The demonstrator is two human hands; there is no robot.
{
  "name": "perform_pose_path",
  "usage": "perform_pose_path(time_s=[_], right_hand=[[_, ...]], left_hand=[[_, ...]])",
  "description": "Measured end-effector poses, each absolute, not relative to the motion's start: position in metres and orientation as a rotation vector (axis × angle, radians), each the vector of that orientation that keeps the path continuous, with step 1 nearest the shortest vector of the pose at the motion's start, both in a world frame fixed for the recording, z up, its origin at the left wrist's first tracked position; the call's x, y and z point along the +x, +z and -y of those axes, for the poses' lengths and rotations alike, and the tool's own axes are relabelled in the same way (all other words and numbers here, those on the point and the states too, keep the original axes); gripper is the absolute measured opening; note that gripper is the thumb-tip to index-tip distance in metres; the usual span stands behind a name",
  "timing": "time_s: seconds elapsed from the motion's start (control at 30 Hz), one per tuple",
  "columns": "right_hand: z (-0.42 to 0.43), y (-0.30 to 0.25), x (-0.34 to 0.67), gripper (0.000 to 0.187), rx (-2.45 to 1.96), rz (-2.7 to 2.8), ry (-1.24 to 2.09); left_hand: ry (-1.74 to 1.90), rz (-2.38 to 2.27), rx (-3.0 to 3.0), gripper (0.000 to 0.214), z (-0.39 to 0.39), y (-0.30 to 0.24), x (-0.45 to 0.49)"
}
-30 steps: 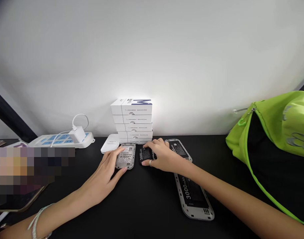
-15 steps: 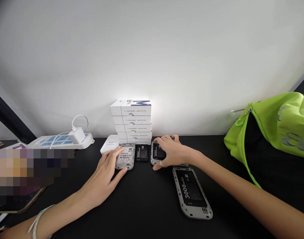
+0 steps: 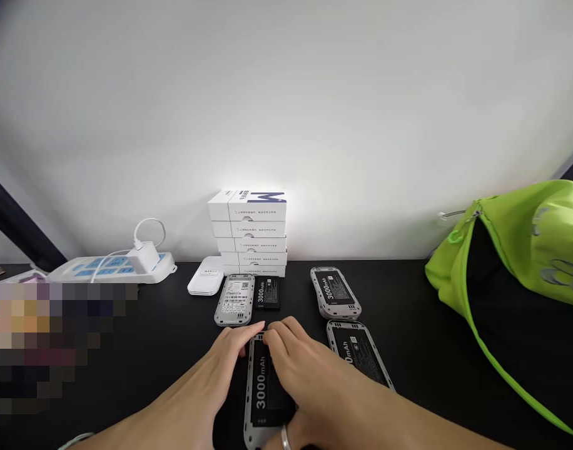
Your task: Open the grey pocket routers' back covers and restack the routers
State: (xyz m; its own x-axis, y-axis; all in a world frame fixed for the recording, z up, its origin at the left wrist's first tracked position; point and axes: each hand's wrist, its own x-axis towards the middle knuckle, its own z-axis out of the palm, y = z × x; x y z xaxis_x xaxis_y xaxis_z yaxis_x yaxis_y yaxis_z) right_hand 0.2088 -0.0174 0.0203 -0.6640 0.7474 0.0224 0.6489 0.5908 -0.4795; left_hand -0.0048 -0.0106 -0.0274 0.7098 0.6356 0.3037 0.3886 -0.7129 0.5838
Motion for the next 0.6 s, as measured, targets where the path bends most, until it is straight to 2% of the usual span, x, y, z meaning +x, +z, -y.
perform_pose_path(time_s=[0.17, 0.23, 0.33, 0.37, 0.47, 0.6], right_hand=[[0.012, 0.018, 0.199, 0.033, -1.248, 2.379, 0.829], [0.013, 0.017, 0.196, 0.036, -1.267, 2.267, 0.873], [0.020, 0.021, 0.197, 0.051, -1.111, 2.148, 0.838], [0.023, 0.025, 0.198, 0.052, -1.051, 2.147, 0.839], [0.029, 0.042, 0.204, 0.039, -1.006, 2.239, 0.948], [0.010, 0.058, 0.210, 0.051, -1.073, 1.930, 1.160]], left_hand=[[0.672, -0.811, 2.400, 0.113, 0.014, -0.025, -0.004], [0.732, -0.739, 2.443, 0.110, 0.015, -0.029, -0.004], [0.874, -0.704, 2.506, 0.102, 0.015, -0.029, -0.005], [0.923, -0.733, 2.507, 0.101, 0.014, -0.026, -0.006], [1.025, -0.899, 2.506, 0.102, 0.013, -0.013, -0.007], [1.025, -1.055, 2.465, 0.089, 0.009, 0.001, -0.008]])
